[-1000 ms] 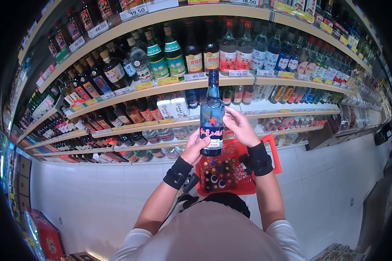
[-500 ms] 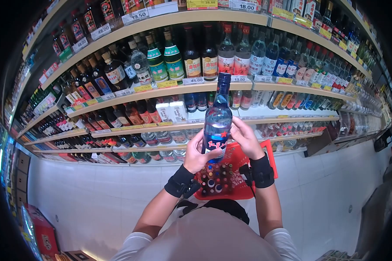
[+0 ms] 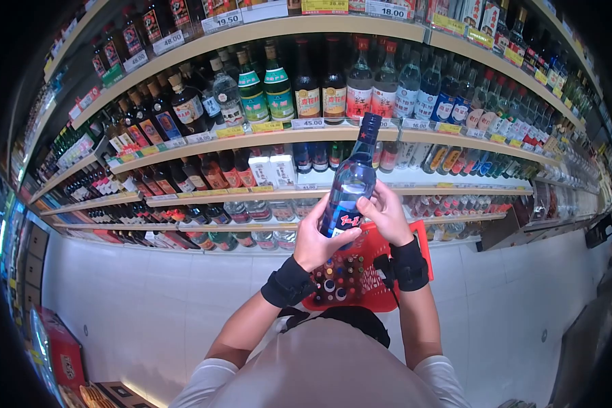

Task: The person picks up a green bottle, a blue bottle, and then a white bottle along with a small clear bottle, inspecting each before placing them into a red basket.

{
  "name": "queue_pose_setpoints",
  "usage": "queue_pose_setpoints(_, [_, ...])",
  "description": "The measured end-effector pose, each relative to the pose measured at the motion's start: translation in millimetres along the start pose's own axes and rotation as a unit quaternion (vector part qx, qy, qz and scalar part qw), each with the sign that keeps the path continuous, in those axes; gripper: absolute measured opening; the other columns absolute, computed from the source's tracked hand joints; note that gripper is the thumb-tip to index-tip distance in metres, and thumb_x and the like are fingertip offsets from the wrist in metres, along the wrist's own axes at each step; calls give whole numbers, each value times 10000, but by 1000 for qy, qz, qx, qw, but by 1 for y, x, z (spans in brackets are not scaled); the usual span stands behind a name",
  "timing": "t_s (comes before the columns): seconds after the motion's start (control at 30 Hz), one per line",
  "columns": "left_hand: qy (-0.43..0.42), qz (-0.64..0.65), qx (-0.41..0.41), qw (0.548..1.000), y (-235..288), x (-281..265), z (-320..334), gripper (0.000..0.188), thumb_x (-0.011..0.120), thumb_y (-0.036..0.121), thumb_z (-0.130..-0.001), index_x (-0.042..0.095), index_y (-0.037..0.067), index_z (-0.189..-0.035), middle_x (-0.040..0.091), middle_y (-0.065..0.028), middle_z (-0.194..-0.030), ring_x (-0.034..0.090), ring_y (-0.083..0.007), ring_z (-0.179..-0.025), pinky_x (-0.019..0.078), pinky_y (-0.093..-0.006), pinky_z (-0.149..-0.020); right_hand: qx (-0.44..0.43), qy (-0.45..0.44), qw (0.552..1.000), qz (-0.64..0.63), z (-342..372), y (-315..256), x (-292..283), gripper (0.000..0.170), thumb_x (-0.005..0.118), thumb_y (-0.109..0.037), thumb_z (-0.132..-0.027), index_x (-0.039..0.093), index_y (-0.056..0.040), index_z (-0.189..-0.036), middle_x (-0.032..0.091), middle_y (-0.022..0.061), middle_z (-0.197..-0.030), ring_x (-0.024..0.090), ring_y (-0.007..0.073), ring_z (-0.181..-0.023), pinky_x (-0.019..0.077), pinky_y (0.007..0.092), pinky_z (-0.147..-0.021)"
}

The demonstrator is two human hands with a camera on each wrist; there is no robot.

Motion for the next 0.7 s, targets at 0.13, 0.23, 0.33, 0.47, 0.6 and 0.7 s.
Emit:
queue_pose_setpoints(0.13, [-15,35,-6,999,-2,3,2,667,750,57,-794,415,-38,-1363,593,-73,-1177,575,-112,-1033,467,-275,-916,23,11,1000,-3,-2,3,-1,451,651,-172,-911,476,27,-1277,606,96,-1158,596,133,-1027,481,283,-903])
queue_pose_setpoints(0.23, [-17,68,-21,997,-11,-1,3,599,679,93,-873,394,-43,-1382,583,-84,-1208,567,-115,-1059,459,-276,-925,24,14,1000,0,-4,5,-2,418,629,-184,-927,495,35,-1257,621,90,-1127,606,120,-993,491,270,-877])
queue_pose_setpoints(0.33, [-16,98,-43,994,-18,-6,1,557,616,116,-927,373,-45,-1401,573,-95,-1240,559,-116,-1080,455,-276,-932,24,12,1000,-2,-3,5,-2,409,618,-194,-935,500,38,-1251,626,91,-1117,608,115,-980,495,266,-865])
queue_pose_setpoints(0.47, [-19,109,-49,993,-19,-10,1,566,620,139,-931,373,-43,-1407,570,-110,-1257,562,-121,-1087,457,-279,-937,34,15,999,-5,-3,8,-3,413,610,-201,-940,496,35,-1261,622,95,-1128,599,116,-997,487,274,-879])
queue_pose_setpoints(0.6, [-12,75,-36,996,-16,-15,3,585,643,97,-908,373,-62,-1402,570,-139,-1250,573,-139,-1082,471,-287,-937,46,-1,999,-29,-1,8,0,411,579,-210,-956,485,21,-1283,614,84,-1156,581,115,-1027,463,273,-901])
queue_pose_setpoints(0.7, [-6,73,-30,997,-8,-16,3,613,667,58,-881,366,-78,-1398,573,-155,-1239,576,-148,-1079,484,-291,-932,32,-7,999,-37,-2,9,2,413,555,-224,-967,475,7,-1301,608,69,-1175,572,113,-1031,448,261,-901])
Point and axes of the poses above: each hand's wrist, its own z-axis away from the middle knuckle, its own x-axis out of the palm, y = z × x, the point moved 10 cm from there along -z, towards the middle knuckle
